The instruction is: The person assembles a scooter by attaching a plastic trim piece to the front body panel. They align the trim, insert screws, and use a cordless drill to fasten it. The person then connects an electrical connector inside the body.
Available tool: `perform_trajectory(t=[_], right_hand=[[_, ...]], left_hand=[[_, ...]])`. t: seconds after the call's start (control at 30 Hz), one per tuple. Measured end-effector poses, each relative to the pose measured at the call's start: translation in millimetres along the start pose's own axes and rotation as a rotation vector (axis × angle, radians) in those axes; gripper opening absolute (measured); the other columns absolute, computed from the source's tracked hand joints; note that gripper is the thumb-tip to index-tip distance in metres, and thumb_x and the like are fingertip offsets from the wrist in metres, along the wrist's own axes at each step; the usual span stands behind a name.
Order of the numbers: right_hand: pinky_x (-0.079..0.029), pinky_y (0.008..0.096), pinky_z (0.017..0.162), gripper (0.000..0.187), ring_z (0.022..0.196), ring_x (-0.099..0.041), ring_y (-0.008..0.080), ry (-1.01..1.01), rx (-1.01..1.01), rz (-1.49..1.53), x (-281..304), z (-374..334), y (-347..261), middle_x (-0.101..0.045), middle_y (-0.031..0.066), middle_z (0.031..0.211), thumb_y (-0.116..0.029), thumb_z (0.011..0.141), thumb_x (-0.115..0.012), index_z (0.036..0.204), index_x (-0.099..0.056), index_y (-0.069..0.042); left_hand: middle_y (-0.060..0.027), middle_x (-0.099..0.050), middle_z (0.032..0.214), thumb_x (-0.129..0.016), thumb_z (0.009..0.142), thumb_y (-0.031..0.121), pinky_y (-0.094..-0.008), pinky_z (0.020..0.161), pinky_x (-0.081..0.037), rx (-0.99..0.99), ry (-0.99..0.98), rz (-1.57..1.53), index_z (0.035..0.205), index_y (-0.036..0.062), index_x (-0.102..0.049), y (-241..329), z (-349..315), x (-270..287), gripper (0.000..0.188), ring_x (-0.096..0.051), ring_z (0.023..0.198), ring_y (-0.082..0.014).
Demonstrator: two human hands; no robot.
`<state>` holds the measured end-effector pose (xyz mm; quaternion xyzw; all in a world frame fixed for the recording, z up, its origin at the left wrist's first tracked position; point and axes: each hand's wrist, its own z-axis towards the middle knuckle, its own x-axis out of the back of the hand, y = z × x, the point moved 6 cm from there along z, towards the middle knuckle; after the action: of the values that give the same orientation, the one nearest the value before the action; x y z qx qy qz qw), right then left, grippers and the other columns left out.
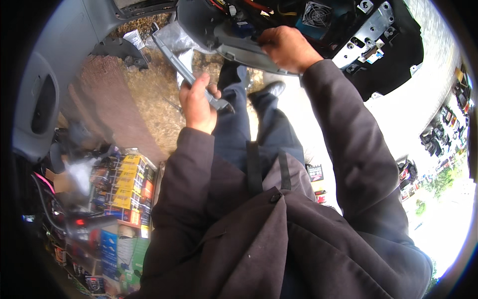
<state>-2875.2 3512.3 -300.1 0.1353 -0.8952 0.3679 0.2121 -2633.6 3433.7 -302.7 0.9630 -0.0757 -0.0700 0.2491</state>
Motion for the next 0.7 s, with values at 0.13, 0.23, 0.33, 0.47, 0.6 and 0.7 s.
perform_trajectory(t=[0.13,0.23,0.33,0.47,0.6,0.7], right_hand=[[-0.055,0.0394,0.095,0.031,0.102,-0.071,0.0349,-0.019,0.041,-0.026,6,5,2,-0.075,0.0192,0.106,-0.011,0.085,-0.064,0.114,-0.075,-0.005],[-0.054,0.0376,0.098,0.032,0.103,-0.071,0.0332,-0.061,0.035,-0.063,5,9,6,-0.075,0.0182,0.111,-0.014,0.088,-0.064,0.118,-0.075,-0.005],[-0.053,0.0375,0.099,0.034,0.104,-0.071,0.0329,-0.059,0.058,-0.110,2,13,4,-0.075,0.0180,0.112,-0.016,0.088,-0.064,0.119,-0.075,-0.006],[-0.053,0.0370,0.098,0.037,0.103,-0.071,0.0335,-0.074,0.069,-0.141,2,12,1,-0.075,0.0175,0.112,-0.017,0.085,-0.065,0.119,-0.074,-0.006],[-0.053,0.0355,0.094,0.037,0.098,-0.070,0.0288,-0.087,0.106,-0.122,3,9,-2,-0.074,0.0187,0.106,-0.016,0.088,-0.066,0.120,-0.071,0.003],[-0.052,0.0353,0.095,0.037,0.098,-0.070,0.0288,-0.087,0.098,-0.069,2,8,-1,-0.074,0.0182,0.106,-0.016,0.087,-0.066,0.120,-0.071,0.001]], left_hand=[[-0.0059,-0.061,0.092,-0.064,0.095,0.016,-0.0339,0.063,-0.050,0.012,-0.001,-0.049,0.103,0.0080,-0.057,-19,-17,16,0.013,-0.057,0.072,-0.0144],[-0.0059,-0.061,0.092,-0.064,0.095,0.016,-0.0337,0.063,-0.049,0.008,0.004,-0.102,0.103,0.0083,-0.057,-36,-29,28,0.013,-0.057,0.072,-0.0146],[-0.0059,-0.062,0.091,-0.065,0.095,0.016,-0.0334,0.063,-0.049,0.005,0.013,-0.163,0.102,0.0082,-0.058,-49,-39,40,0.013,-0.056,0.071,-0.0147],[-0.0059,-0.062,0.091,-0.066,0.095,0.016,-0.0328,0.063,-0.048,-0.001,0.019,-0.218,0.101,0.0080,-0.058,-62,-49,48,0.013,-0.056,0.071,-0.0149],[-0.0068,-0.060,0.088,-0.068,0.090,0.008,-0.0318,0.059,-0.048,-0.008,0.050,-0.305,0.103,0.0045,-0.057,-69,-58,55,0.017,-0.056,0.067,-0.0133],[-0.0062,-0.060,0.086,-0.068,0.090,0.009,-0.0318,0.058,-0.047,-0.005,0.041,-0.319,0.102,0.0047,-0.057,-75,-62,56,0.017,-0.055,0.067,-0.0130]])
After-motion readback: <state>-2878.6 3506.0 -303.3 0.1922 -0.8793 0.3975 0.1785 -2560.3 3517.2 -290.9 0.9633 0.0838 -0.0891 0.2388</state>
